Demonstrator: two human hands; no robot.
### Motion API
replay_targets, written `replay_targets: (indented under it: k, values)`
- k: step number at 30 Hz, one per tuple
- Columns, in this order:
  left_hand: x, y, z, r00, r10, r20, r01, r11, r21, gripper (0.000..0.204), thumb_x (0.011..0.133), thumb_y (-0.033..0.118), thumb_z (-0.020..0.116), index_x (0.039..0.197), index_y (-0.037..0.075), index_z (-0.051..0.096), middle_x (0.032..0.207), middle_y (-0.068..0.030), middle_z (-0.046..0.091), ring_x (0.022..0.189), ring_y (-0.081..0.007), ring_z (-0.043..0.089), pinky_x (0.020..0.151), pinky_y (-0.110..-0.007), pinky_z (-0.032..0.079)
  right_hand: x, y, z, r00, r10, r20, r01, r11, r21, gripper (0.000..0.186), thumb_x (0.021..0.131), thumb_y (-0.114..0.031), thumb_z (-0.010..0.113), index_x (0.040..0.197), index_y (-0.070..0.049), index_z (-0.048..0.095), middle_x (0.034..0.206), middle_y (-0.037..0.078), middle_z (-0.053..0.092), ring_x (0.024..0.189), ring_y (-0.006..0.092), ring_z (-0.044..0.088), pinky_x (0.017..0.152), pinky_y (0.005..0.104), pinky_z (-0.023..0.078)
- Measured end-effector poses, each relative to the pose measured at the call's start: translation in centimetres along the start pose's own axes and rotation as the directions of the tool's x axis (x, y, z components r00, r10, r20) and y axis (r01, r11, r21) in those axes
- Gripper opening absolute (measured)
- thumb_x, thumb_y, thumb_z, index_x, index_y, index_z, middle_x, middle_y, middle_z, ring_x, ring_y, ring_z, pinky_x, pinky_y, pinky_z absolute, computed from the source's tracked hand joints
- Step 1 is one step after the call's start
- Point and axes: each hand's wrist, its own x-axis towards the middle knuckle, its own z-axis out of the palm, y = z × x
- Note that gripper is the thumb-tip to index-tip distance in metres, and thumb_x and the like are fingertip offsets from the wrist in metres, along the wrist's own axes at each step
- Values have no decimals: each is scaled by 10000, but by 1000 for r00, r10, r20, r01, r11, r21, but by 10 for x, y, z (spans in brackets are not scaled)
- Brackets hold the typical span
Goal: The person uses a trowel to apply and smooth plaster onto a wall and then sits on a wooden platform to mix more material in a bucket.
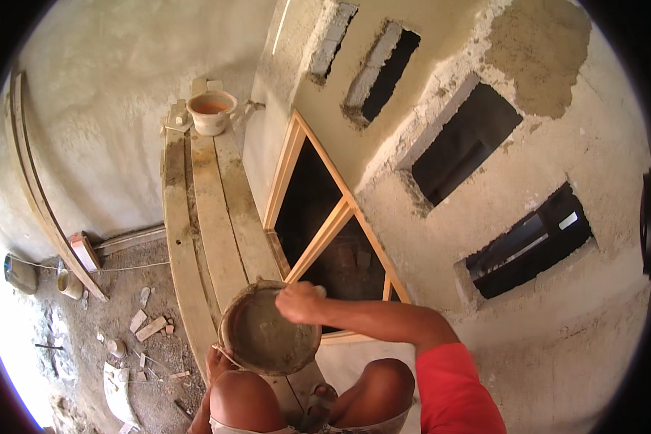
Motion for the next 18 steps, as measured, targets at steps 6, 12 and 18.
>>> replay_targets:
  k: [6, 12, 18]
  values:
    - [-13, 25, 18, 997, 82, -10, -83, 985, -153, 142, 936, 129, 617, 1025, 53, 538, 849, -22, 618, 682, -104, 588, 536, -265, 484, 15, -28, 18, 987, -108, 120, 126, 981, -148, 125, 688, -192, 677, 680, -89, 748, 684, 84, 713, 650, 288, 701, 478, 497, 520]
    - [11, 49, 25, 981, 184, -63, -164, 958, 236, 66, 930, 69, 555, 870, 47, 572, 679, 23, 525, 560, -70, 493, 469, -241, 397, -26, -34, 18, 986, -152, 67, 162, 968, -191, 114, 662, -175, 670, 642, -70, 710, 615, 101, 668, 582, 240, 681, 440, 418, 512]
    - [33, 71, 23, 990, 143, 8, -141, 961, 239, 95, 928, 72, 555, 836, 49, 550, 673, 30, 495, 565, -64, 454, 477, -253, 361, -57, -56, -44, 978, -144, 149, 189, 917, -351, 163, 698, -181, 662, 750, -36, 717, 721, 130, 695, 680, 242, 701, 480, 427, 535]
